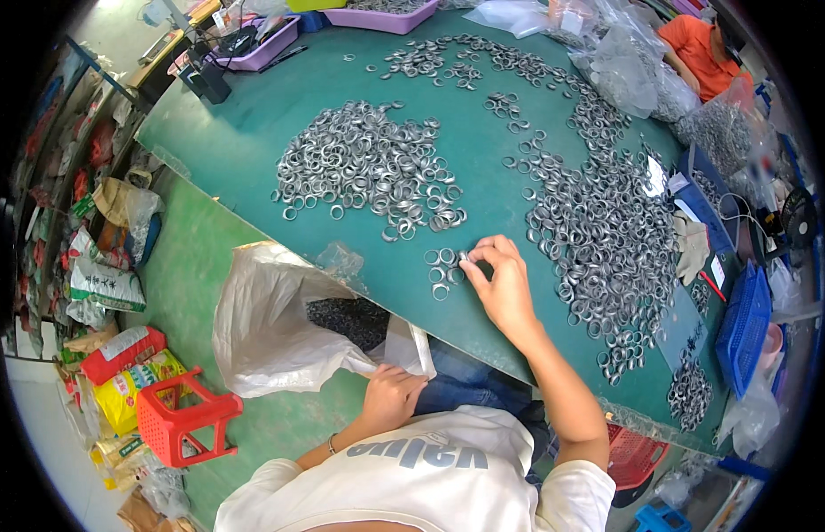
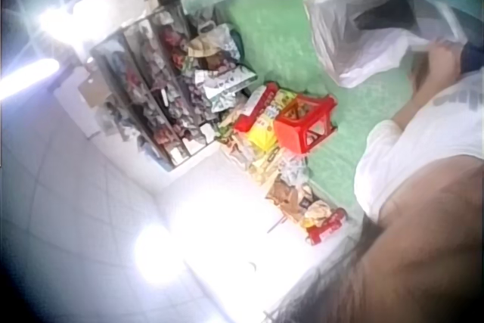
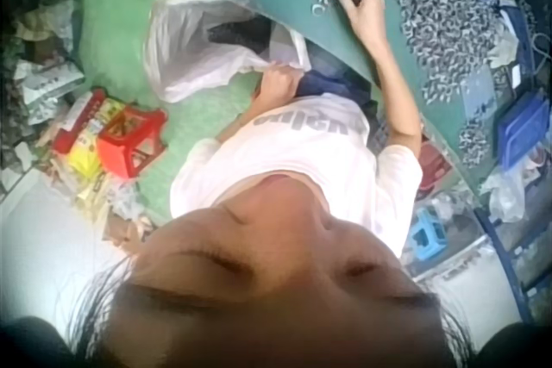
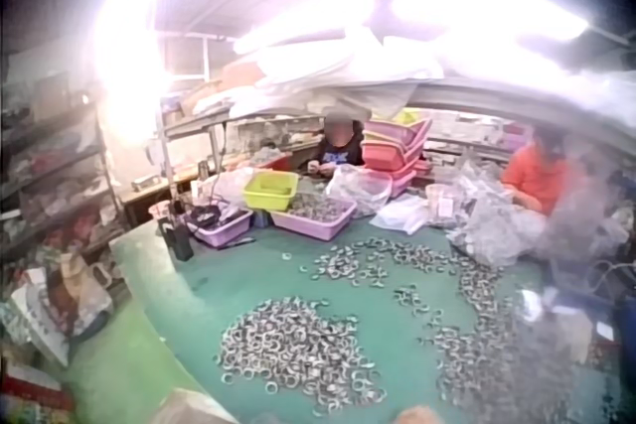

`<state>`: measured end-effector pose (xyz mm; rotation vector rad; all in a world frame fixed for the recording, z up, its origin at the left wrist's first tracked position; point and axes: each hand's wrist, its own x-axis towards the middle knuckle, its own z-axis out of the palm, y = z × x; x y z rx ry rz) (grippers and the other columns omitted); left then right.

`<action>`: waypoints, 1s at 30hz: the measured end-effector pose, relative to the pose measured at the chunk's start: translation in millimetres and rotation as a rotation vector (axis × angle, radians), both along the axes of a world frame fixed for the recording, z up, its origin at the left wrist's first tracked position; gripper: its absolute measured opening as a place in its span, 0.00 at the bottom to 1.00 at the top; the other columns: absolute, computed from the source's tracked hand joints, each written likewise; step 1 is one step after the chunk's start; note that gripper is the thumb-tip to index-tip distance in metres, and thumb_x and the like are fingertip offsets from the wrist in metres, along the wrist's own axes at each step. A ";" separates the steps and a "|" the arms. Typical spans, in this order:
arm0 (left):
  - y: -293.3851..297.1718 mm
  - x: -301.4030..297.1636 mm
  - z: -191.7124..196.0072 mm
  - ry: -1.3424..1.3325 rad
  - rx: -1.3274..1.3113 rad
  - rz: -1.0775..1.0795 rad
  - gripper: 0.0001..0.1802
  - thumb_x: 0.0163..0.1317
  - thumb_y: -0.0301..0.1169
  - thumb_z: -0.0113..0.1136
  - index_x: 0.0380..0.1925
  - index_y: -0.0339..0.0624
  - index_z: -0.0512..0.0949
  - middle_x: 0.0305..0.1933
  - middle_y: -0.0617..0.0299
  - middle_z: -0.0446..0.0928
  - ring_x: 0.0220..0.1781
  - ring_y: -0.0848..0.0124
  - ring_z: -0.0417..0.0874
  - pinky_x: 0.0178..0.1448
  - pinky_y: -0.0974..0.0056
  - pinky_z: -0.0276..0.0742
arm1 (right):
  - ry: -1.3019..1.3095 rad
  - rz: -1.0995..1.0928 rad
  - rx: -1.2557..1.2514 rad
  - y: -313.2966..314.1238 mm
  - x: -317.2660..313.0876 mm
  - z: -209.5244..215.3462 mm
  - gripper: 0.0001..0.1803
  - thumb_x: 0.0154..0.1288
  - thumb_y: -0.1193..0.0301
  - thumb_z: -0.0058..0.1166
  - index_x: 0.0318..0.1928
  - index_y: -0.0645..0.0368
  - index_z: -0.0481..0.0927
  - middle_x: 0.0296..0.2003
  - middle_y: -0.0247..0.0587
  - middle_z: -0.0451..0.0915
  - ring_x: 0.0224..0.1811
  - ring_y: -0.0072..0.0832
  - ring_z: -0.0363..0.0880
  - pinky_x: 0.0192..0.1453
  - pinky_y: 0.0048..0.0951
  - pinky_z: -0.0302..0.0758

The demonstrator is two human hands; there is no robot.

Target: The person sorts small metal rings on a green table by hand, placing some into a plastic bag, and writes on a small paper card with a red pen.

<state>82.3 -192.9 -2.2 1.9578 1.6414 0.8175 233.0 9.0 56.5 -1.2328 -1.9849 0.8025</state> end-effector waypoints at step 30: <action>-1.8 0.6 -3.0 0.007 0.004 -0.004 0.05 0.54 0.27 0.62 0.30 0.39 0.83 0.26 0.58 0.81 0.31 0.63 0.79 0.41 0.60 0.67 | -0.510 0.315 0.346 23.6 1.0 5.8 0.09 0.61 0.76 0.52 0.42 0.58 0.76 0.34 0.40 0.72 0.44 0.37 0.71 0.48 0.38 0.65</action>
